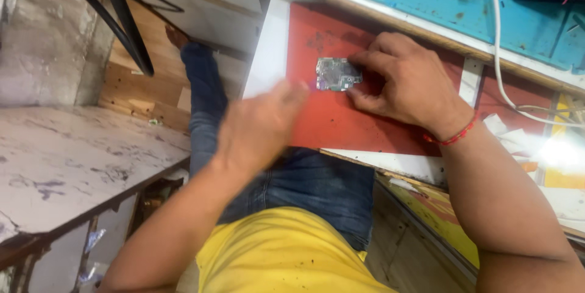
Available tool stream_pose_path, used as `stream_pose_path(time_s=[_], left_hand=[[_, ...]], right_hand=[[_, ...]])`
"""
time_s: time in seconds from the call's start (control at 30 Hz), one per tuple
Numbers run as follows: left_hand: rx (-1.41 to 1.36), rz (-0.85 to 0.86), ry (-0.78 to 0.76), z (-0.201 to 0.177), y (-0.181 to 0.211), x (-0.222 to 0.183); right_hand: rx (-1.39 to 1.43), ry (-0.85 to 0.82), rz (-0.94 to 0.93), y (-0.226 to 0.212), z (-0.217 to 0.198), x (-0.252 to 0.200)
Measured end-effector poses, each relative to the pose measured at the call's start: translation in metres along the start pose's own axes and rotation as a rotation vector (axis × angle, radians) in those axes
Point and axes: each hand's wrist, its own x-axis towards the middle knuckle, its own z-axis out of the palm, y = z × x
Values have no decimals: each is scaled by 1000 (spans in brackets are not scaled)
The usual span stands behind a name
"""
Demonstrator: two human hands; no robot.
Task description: The person cleans a small circuit board by repeatedly rubbing its surface with a small tool and a purple brush. The person holds the board on a red mat and scrubs different areas of the board's surface.
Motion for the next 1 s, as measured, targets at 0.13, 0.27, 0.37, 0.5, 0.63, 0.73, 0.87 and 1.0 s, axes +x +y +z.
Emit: stream_pose_path(time_s=[0.13, 0.27, 0.37, 0.5, 0.63, 0.73, 0.87, 1.0], left_hand=[[6, -30, -46, 4, 9, -9], [12, 1, 10, -11, 11, 13], [11, -82, 11, -19, 16, 14], [29, 52, 3, -13, 18, 22], [63, -85, -10, 1, 17, 1], [61, -14, -24, 7, 13, 5], [61, -14, -46, 3, 13, 4], [85, -70, -71, 6, 17, 6]], right_hand=[[-8, -11, -6, -2, 5, 1], [26, 19, -51, -2, 0, 7], [0, -34, -24, -1, 1, -2], [17, -39, -37, 8, -6, 1], [51, -64, 12, 1, 2, -4], [67, -45, 40, -1, -2, 2], [62, -45, 28, -4, -1, 3], [51, -52, 34, 0, 0, 0]])
